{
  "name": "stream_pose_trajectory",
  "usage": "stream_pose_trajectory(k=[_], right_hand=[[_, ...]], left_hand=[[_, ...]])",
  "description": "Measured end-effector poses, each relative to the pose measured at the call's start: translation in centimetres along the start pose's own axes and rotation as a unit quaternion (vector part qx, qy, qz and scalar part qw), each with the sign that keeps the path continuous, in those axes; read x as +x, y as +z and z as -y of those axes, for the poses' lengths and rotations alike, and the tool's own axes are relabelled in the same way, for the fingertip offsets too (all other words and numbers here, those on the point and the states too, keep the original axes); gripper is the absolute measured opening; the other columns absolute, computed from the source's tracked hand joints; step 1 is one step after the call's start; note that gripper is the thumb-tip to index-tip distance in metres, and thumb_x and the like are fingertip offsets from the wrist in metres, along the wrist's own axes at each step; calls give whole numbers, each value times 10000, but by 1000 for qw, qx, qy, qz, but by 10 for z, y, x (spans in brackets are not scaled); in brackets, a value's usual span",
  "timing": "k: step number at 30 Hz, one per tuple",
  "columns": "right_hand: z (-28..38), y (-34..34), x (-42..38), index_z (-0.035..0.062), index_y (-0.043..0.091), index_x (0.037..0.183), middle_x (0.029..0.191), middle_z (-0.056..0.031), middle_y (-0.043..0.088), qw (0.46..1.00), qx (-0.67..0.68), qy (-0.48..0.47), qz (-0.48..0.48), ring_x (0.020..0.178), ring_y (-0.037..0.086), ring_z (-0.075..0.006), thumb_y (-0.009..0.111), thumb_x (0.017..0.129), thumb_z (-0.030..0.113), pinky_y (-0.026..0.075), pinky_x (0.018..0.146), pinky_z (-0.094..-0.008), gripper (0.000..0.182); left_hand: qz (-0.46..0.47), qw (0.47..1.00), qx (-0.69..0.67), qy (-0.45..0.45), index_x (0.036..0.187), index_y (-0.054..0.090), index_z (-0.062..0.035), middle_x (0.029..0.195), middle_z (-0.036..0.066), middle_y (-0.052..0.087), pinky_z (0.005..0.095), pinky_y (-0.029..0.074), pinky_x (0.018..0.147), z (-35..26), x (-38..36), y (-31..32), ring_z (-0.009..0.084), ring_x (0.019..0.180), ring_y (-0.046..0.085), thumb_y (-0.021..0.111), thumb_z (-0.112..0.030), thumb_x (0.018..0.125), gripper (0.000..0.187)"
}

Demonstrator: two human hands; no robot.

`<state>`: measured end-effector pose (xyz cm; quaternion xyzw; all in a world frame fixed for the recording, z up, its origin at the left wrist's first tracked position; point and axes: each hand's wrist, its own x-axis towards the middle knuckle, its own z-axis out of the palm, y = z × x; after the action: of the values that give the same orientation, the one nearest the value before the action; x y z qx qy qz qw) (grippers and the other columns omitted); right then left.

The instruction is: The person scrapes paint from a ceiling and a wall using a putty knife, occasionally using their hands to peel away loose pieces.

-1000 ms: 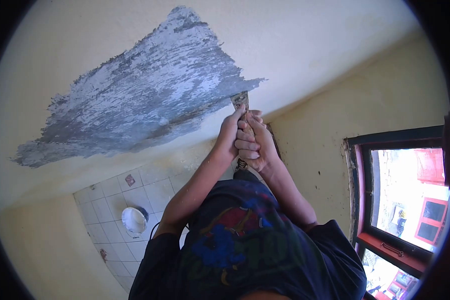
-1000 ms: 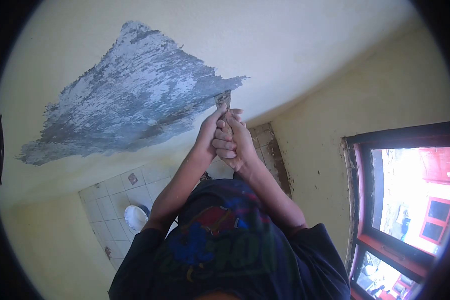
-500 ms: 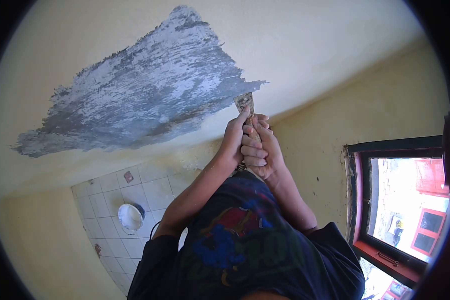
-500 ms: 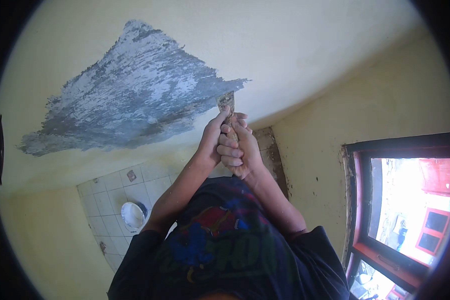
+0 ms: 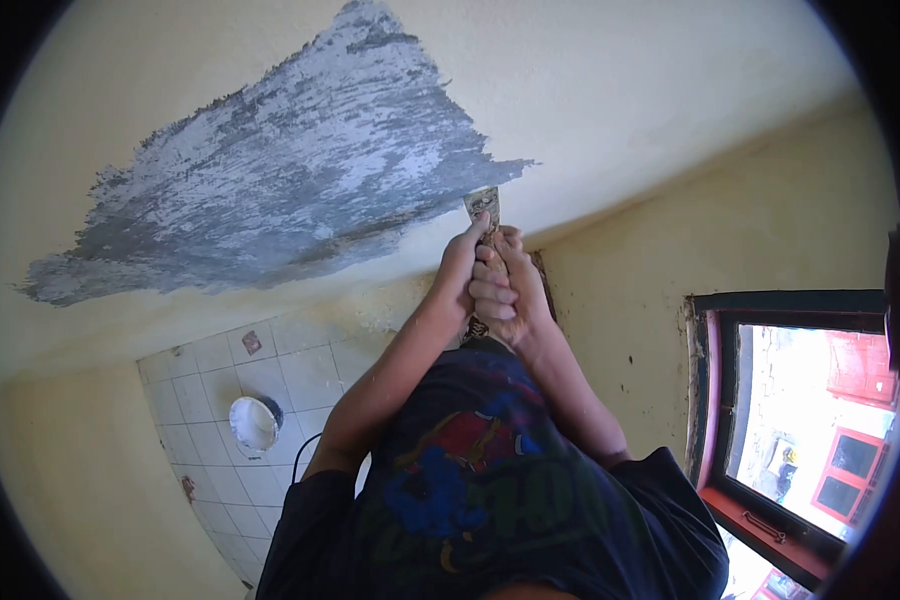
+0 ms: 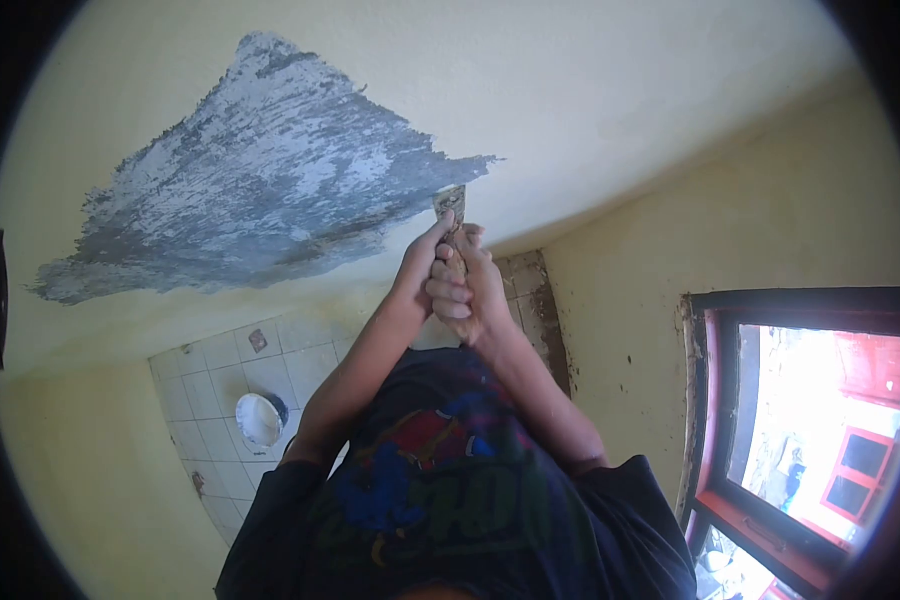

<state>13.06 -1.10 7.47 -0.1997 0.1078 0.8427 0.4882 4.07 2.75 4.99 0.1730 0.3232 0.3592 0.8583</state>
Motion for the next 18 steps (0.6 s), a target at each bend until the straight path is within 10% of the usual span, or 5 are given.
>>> stream_pose_trajectory(k=[18], right_hand=[[-4, 15, -11, 125, 468, 848, 529, 15, 380, 999, 26, 25, 41, 322, 280, -46, 340, 976, 424, 206, 238, -184, 350]], left_hand=[[-12, 1000, 6, -11, 902, 587, -21, 742, 92, 564, 300, 506, 621, -17, -10, 11, 194, 713, 597, 447, -469, 923, 470]])
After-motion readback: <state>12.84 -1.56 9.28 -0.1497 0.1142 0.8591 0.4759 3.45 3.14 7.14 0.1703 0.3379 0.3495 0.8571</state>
